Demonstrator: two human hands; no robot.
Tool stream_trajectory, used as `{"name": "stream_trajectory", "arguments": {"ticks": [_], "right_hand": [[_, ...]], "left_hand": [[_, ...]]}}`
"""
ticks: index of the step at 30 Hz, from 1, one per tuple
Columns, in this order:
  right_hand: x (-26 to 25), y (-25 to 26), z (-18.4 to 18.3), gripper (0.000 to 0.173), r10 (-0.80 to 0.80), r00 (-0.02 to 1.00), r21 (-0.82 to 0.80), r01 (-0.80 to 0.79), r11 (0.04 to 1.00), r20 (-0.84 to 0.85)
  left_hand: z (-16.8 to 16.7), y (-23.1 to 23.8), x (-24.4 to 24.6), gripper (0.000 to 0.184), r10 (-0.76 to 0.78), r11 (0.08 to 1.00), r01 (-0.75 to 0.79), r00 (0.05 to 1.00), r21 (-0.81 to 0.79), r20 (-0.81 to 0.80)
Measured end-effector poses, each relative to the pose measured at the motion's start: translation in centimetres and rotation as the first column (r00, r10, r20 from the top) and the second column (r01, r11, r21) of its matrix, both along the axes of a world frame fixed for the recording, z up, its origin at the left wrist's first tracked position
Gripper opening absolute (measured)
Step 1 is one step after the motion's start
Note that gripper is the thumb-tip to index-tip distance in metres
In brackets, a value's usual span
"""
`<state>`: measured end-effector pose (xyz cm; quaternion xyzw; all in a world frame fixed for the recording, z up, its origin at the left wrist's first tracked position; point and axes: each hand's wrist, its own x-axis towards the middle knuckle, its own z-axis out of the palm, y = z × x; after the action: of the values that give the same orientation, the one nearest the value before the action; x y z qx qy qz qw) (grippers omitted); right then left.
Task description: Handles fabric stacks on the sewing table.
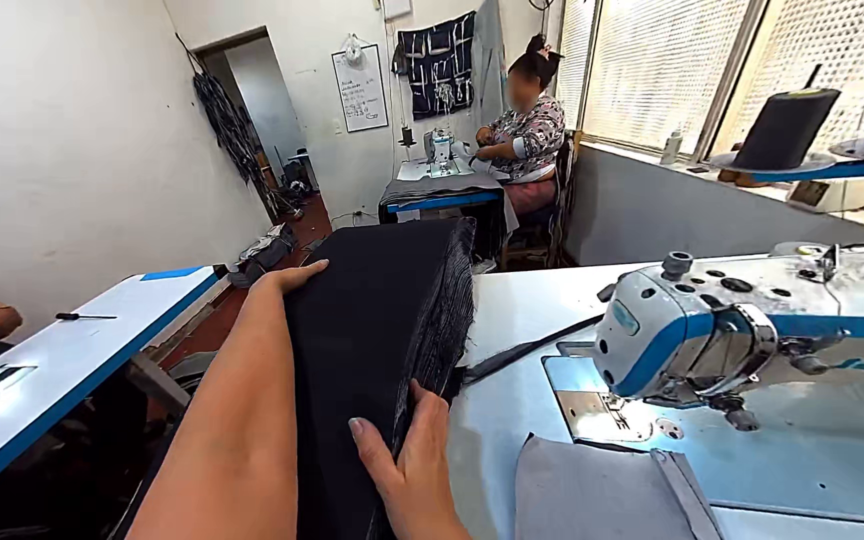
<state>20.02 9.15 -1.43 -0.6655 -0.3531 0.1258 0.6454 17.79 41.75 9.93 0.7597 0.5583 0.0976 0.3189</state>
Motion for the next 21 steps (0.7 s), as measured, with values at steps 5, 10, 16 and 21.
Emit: {"name": "stream_trajectory", "arguments": {"ticks": [5,10,16,21], "right_hand": [[0.1,-0.3,0.2,0.1,0.042,0.998,-0.033,-0.043,0.999,-0.043],[0.2,-0.3,0.4,0.101,0.043,0.998,-0.037,-0.044,0.998,-0.04],[0.2,-0.4,0.4,0.1,0.061,0.997,-0.055,-0.063,0.996,-0.043],[0.2,-0.5,0.5,0.1,0.061,0.997,-0.066,-0.064,0.996,-0.049]], "left_hand": [[1.0,-2.2,-0.6,0.082,0.042,0.99,-0.03,0.996,-0.136,0.084],[2.1,-3.4,-0.9,0.063,0.023,0.976,0.016,0.984,-0.219,0.175],[1.9,-3.0,-1.4,0.058,0.042,0.969,0.013,0.975,-0.247,0.217],[2.0,-3.2,-1.1,0.056,0.048,0.966,0.0,0.983,-0.258,0.179]]}}
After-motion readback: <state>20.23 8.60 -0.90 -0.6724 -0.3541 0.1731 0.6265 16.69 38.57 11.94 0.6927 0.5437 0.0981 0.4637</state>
